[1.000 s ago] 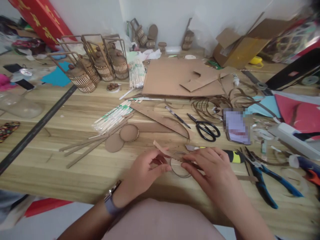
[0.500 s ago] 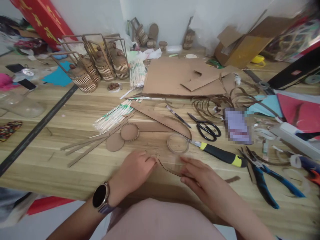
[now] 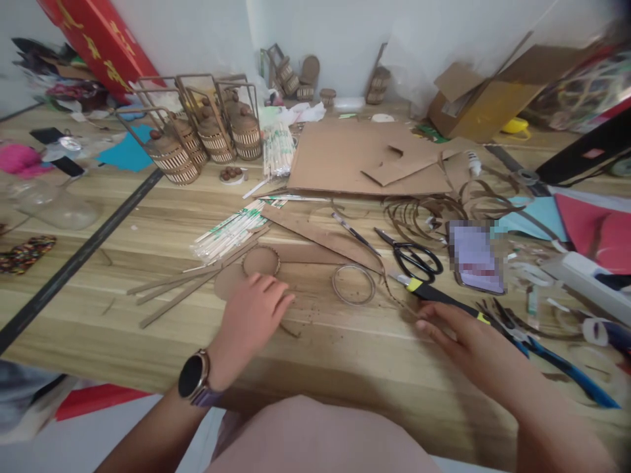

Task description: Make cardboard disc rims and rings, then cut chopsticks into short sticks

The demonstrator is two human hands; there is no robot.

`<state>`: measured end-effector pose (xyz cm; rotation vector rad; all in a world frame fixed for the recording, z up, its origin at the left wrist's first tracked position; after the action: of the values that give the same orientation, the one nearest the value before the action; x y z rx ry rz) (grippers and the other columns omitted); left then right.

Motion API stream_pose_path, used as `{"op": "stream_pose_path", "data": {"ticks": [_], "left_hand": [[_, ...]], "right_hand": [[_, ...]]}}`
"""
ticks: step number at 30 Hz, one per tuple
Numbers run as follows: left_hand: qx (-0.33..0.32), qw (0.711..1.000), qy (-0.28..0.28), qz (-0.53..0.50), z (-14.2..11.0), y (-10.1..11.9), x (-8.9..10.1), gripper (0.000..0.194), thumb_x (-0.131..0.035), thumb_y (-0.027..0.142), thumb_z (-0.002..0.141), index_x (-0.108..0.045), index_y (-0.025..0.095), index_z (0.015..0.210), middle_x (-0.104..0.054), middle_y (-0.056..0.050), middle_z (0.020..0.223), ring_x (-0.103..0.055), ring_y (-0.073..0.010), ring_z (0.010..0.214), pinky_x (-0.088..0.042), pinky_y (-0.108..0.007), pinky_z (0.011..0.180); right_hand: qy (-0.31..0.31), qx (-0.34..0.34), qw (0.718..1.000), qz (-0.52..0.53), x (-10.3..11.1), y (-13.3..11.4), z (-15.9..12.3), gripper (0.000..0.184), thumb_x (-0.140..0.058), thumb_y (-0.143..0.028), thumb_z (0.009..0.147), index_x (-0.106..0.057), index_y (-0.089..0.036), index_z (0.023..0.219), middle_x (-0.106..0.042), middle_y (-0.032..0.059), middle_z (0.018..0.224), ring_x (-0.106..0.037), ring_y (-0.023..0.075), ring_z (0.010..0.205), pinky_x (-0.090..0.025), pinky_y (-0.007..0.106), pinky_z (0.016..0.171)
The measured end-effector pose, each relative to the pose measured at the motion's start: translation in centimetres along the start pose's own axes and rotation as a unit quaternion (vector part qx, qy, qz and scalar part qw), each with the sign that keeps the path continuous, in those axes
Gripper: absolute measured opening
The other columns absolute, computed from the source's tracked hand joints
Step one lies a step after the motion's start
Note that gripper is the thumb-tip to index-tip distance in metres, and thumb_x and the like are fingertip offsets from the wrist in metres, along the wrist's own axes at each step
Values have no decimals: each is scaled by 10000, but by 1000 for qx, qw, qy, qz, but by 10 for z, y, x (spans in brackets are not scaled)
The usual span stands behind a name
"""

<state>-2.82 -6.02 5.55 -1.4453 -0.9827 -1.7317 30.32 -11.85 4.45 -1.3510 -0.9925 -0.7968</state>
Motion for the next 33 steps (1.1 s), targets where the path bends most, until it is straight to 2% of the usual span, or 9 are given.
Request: {"op": "stream_pose_path", "data": {"ticks": [3,8,13,18,21,23,25,29,33], "left_hand": [[117,990,13,81,-3,-21,7,264,-529,348,956,-681,140,1011,-710,-119,970,-626,-309,922,-477,-407,804],[254,945,-58,197,-14,-47,13,476,-512,500,932,-631,53,1045,-682,-211,964,-644,-371,910,-484,-409,734],[276,946,-72,153,-15,-57,6,508,-575,485,891,-585,47,1147,-654,-219,1036,-656,-363,915,-495,-398,766],[290,956,-2,53,-14,-70,2,625,-699,399,776,-539,19,1246,-613,-226,1122,-597,-364,1065,-469,-405,911],[293,954,-13,-65,-19,-83,6,403,-610,373,797,-630,102,1094,-662,-138,998,-625,-315,944,-497,-393,829],[273,946,-26,-175,-25,-88,13,285,-554,401,820,-656,168,949,-670,-62,865,-629,-262,806,-508,-362,731],[216,942,29,-257,-29,-84,25,220,-552,385,830,-654,200,892,-662,-40,874,-626,-235,829,-512,-352,758],[37,935,148,-319,-32,-56,47,178,-515,159,854,-626,223,732,-653,-62,1123,-597,-219,1096,-475,-389,959],[-23,926,191,-326,-26,-34,49,226,-523,87,865,-624,233,724,-679,-45,1157,-612,-203,1103,-498,-392,952]], "right_hand": [[45,43,998,-28,-2,3,3,290,-424,-418,931,-616,-242,804,-730,96,910,-709,246,830,-557,351,704],[35,102,993,-58,-7,-22,-3,277,-435,-394,957,-641,-231,871,-728,76,886,-692,234,810,-540,368,720],[-27,151,985,-79,-15,-54,-3,147,-517,-288,935,-635,-256,852,-715,0,786,-686,219,771,-503,420,792],[-28,141,982,-121,-31,-68,2,117,-577,-220,898,-617,-250,792,-689,-22,748,-689,220,803,-430,491,935],[-17,150,979,-135,-37,-71,2,171,-533,-214,920,-610,-246,770,-681,-24,731,-690,205,791,-391,495,986],[-12,155,978,-138,-39,-71,1,191,-509,-222,931,-608,-243,769,-677,-23,724,-689,199,781,-376,493,1002],[-12,155,978,-142,-38,-72,0,196,-497,-222,933,-605,-240,771,-676,-20,723,-686,196,774,-370,491,1006],[-8,156,976,-150,-38,-73,1,203,-476,-215,932,-606,-241,778,-679,-9,727,-681,201,776,-361,495,1008],[6,153,976,-152,-37,-73,1,212,-468,-208,930,-609,-241,776,-681,-3,716,-683,204,762,-361,498,1008]]}}
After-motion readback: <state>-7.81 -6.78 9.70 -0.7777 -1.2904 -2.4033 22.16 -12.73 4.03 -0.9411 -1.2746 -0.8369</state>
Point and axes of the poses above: each hand's wrist, its own z-axis towards the middle knuckle, its own x-axis out of the back of the hand, y = z × x, the point moved 2 cm from there along z, towards the middle knuckle
